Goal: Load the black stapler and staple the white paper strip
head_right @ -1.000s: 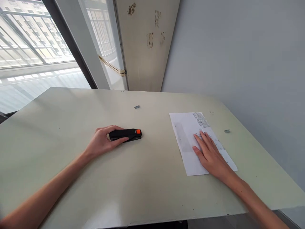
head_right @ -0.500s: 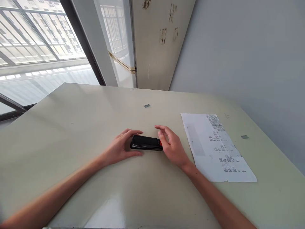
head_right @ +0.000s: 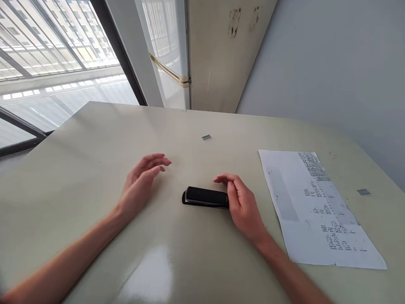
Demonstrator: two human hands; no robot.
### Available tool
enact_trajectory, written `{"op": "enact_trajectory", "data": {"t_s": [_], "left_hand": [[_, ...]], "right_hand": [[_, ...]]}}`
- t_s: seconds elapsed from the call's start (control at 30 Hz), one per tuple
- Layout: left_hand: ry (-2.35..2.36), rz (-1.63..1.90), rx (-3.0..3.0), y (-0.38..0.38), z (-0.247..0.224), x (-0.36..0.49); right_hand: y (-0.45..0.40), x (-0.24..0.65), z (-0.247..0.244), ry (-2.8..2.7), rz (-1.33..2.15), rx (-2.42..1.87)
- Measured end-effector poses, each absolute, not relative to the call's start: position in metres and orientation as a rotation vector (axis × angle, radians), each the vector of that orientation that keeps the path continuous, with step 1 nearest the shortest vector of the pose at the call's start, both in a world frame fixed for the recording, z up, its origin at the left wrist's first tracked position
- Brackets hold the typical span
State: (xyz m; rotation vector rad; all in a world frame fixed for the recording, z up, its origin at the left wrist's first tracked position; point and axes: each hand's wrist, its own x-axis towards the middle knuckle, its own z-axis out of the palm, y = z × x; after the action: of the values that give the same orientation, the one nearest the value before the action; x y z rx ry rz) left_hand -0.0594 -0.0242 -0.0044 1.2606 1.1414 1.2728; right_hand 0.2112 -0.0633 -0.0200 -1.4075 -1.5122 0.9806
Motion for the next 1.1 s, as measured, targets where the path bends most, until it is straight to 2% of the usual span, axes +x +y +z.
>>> {"op": "enact_trajectory", "data": {"t_s": [0.13,0.33,0.63,0.77,0.9,1.0,1.1], "left_hand": [[1.264,1.435,1.131,-0.011,-0.004,-0.074],[1.369,1.457,1.164,-0.002,0.0,-0.091],[1.054,1.194,1.113,-0.016,0.0,-0.067],[0.855,1.15,0.912,-0.023,-0.002,-0.053],[0.737,1.111,0.57,-0.029,-0.002,-0.043],[0.722,1.111,0.322,-0.031,0.0,-0.04],[0.701,1.111,0.197,-0.035,0.002,-0.038]], "right_hand": [[-0.065,0.212,-0.022,-1.511,0.983,-1.425],[-0.065,0.214,-0.023,-1.526,0.995,-1.454],[-0.073,0.215,-0.018,-1.895,1.005,-1.307],[-0.074,0.212,-0.016,-1.703,1.051,-1.429],[-0.076,0.21,-0.011,-1.344,1.422,-1.459],[-0.079,0.203,-0.004,-1.09,1.827,-1.293],[-0.083,0.192,0.001,-0.903,2.065,-1.153]]}}
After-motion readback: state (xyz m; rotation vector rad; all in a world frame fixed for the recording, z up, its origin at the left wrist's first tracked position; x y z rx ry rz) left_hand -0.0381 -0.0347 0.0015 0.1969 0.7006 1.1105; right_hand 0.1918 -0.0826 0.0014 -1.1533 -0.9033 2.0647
